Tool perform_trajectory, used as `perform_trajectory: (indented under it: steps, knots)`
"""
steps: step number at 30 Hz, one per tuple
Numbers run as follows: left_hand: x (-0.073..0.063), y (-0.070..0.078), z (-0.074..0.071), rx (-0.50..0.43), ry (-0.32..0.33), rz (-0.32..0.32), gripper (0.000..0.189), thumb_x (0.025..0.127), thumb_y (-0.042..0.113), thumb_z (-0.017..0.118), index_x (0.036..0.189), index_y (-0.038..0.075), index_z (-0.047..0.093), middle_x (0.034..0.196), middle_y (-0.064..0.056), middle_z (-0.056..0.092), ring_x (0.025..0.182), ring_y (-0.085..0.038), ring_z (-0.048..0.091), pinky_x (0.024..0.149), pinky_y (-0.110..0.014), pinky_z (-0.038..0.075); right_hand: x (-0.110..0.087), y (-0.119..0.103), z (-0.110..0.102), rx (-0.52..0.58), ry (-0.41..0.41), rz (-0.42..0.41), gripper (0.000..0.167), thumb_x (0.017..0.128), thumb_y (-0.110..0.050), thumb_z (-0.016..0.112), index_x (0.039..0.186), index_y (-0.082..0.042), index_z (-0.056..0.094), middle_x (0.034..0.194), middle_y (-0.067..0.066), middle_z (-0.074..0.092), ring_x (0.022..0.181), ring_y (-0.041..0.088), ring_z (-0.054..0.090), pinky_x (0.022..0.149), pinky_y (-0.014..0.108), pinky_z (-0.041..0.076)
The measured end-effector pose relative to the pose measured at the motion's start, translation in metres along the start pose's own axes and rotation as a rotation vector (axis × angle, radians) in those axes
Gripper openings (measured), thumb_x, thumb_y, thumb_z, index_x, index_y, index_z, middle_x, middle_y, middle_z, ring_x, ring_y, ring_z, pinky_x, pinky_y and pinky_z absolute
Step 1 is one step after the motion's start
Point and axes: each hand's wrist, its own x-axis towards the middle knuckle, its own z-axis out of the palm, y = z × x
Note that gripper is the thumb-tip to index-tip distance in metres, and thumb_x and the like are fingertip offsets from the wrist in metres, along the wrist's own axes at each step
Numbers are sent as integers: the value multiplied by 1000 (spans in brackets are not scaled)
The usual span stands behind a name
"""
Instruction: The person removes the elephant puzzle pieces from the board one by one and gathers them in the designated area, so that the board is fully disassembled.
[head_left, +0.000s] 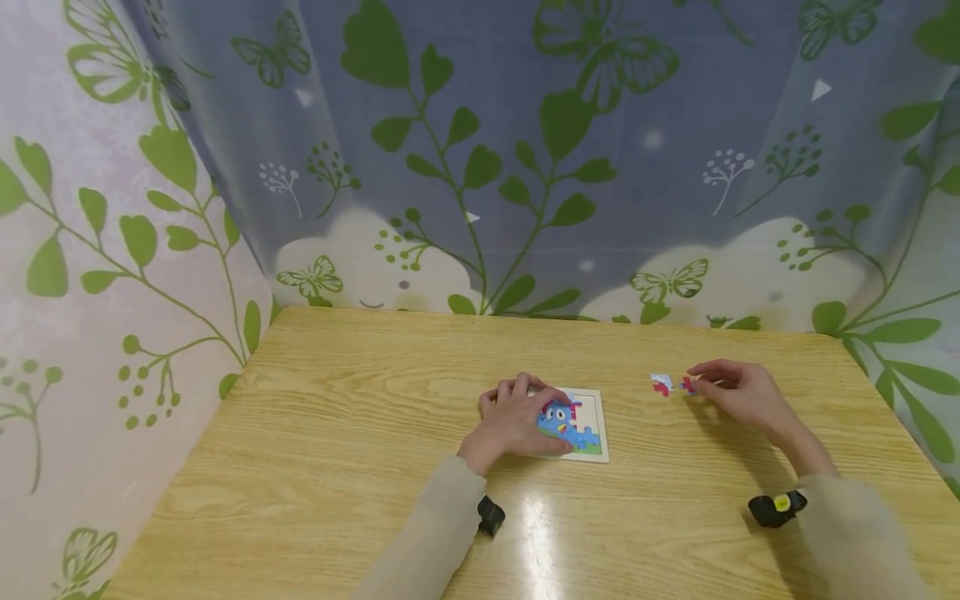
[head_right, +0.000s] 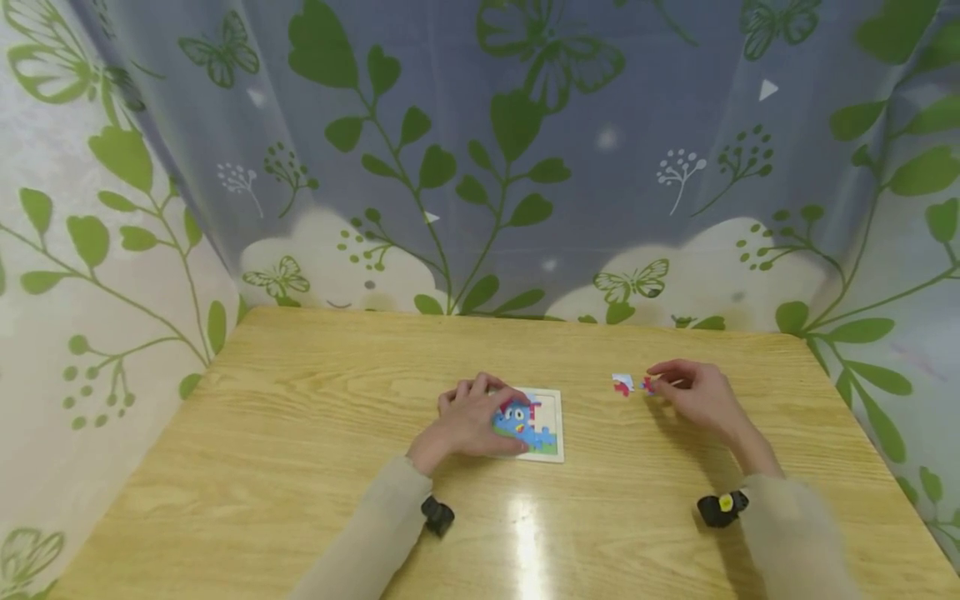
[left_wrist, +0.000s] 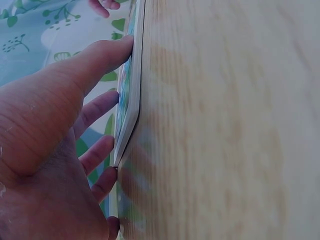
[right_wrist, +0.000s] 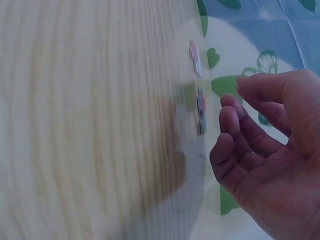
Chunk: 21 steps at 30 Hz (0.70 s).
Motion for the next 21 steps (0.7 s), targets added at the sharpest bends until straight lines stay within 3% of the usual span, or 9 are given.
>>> perform_trajectory:
  steps: [11, 21]
  knots:
    - [1, -2, 0, 3, 1, 7, 58, 82, 57, 77, 135, 42, 57, 150, -1, 39, 135, -33, 35, 106, -62, 24, -3, -17, 21, -12, -35, -58, 25, 101, -20, 65, 119, -3, 71, 101, 15, 76, 80, 11, 66, 62, 26, 51]
    - [1, -2, 1, 0, 1, -1, 60, 82, 58, 76, 137, 43, 56, 150, 1, 39, 137, -31, 33, 107, -60, 23, -10, -25, 38, 6, -58, -109, 24, 99, -19, 68, 117, -4, 73, 106, 16, 75, 81, 10, 67, 64, 25, 53]
